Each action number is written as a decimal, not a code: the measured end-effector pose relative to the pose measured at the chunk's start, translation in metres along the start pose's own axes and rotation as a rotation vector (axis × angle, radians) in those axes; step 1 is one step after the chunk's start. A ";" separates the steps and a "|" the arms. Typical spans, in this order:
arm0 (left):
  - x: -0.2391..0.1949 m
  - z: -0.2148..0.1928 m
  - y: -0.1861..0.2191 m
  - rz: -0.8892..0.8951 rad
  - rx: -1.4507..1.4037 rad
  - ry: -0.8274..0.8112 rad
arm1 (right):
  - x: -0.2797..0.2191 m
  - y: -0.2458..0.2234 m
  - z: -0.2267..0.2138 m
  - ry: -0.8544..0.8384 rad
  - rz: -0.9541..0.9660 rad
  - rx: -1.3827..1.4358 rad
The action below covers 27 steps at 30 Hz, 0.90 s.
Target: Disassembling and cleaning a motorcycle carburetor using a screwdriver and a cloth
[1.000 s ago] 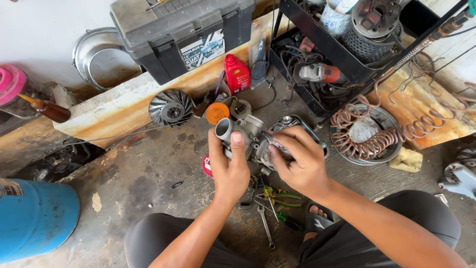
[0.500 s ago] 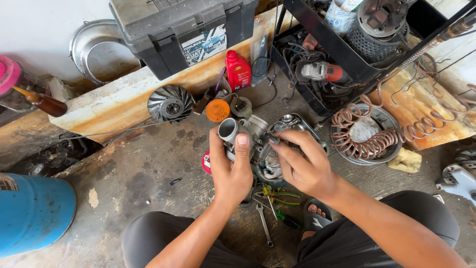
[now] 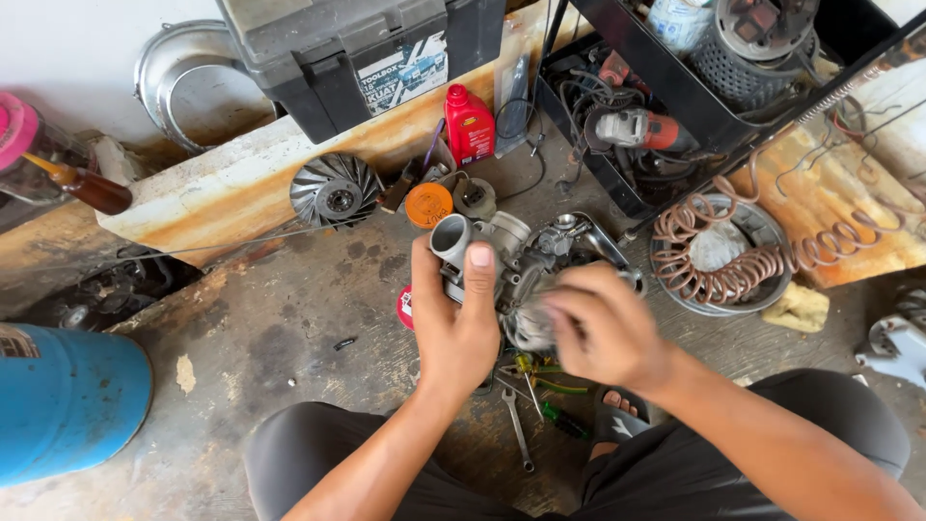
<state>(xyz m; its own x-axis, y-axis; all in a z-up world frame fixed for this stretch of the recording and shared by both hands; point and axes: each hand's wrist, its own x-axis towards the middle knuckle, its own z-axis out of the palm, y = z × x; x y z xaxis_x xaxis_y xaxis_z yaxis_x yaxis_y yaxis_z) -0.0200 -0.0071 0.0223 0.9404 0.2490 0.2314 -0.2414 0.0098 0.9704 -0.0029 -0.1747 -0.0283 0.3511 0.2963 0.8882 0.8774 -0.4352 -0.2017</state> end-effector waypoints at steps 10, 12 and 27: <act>0.004 -0.001 0.006 -0.144 -0.001 -0.032 | 0.035 -0.013 -0.005 0.002 0.082 -0.158; 0.002 0.001 0.004 -0.181 0.018 -0.027 | 0.033 -0.013 -0.005 -0.024 0.113 -0.095; 0.001 0.007 0.002 -0.220 -0.040 -0.025 | 0.030 -0.011 -0.006 -0.016 0.071 -0.093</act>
<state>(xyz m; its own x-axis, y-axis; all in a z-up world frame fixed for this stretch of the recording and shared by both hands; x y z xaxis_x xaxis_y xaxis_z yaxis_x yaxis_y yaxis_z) -0.0178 -0.0132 0.0250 0.9770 0.2124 0.0168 -0.0388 0.0998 0.9943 -0.0037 -0.1659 0.0026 0.4170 0.2749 0.8664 0.8162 -0.5326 -0.2239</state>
